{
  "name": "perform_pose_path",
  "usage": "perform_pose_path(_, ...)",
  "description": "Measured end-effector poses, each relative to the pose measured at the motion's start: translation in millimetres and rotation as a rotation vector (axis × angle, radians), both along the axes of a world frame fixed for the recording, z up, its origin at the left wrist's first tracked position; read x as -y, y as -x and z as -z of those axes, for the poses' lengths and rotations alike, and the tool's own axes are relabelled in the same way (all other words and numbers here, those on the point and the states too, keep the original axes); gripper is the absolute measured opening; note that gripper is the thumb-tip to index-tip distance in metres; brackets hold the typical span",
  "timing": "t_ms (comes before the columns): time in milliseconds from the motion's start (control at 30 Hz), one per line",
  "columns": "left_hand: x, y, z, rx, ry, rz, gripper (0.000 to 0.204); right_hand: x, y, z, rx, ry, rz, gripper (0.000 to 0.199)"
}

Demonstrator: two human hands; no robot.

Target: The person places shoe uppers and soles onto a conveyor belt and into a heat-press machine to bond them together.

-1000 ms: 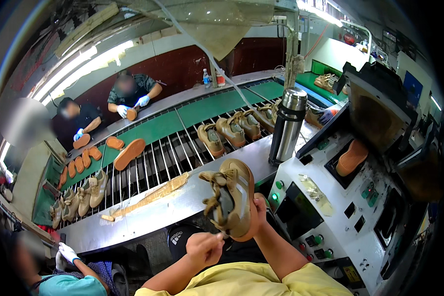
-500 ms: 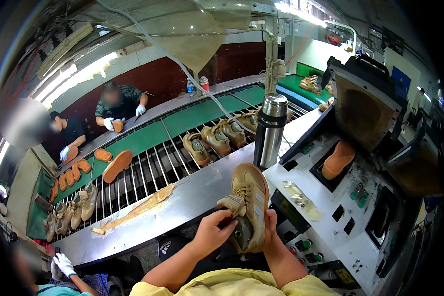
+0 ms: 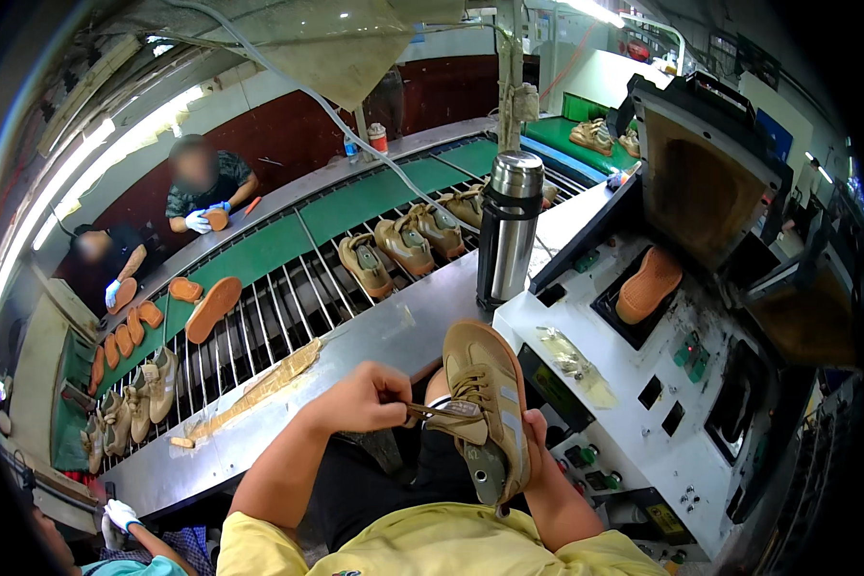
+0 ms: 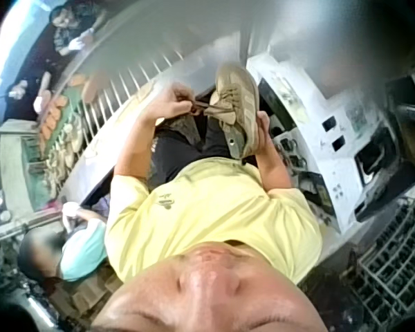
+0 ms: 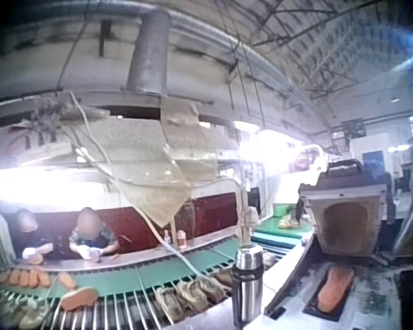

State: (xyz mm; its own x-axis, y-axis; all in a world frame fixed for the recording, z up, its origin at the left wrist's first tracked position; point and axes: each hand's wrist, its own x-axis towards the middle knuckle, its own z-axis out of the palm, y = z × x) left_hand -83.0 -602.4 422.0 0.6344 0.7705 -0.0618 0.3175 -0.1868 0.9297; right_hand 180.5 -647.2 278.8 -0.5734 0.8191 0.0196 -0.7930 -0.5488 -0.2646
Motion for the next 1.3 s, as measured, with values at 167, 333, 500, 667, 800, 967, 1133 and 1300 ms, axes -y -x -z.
perform_pose_path(167,-29.0,-23.4,24.1,0.053,0.173,0.061,0.028,22.1,-3.0,5.1,-0.035,0.028,-0.031,0.080)
perform_pose_path(333,-68.3,-57.0,88.9,0.059,0.367,0.155,0.013,55.6,-32.5,7.3,-0.060,0.053,0.043,0.079)
perform_pose_path(500,-98.6,-36.9,191.6,-0.017,0.020,-0.282,0.016,101.4,-113.2,-0.7,-0.025,0.084,0.454,0.075)
perform_pose_path(667,-118.7,54.7,294.4,-0.099,-0.297,-0.756,0.024,175.3,-289.1,20.2,0.701,0.084,1.124,0.070)
perform_pose_path(800,-91.0,95.7,372.8,-0.075,-0.338,-1.077,0.031,170.4,-394.2,-60.5,1.097,0.050,1.396,0.092)
perform_pose_path(967,-85.4,55.1,355.4,-0.055,-0.346,-1.149,0.035,134.8,-468.1,-134.0,1.800,0.297,1.455,0.080)
perform_pose_path(1133,-86.3,61.9,347.4,0.112,-0.242,-1.181,0.035,60.5,-506.9,-143.9,2.478,0.358,1.141,0.074)
perform_pose_path(1300,-90.2,86.0,363.2,0.189,-0.179,-1.165,0.034,18.9,-507.6,-119.0,2.628,0.677,0.795,0.077)
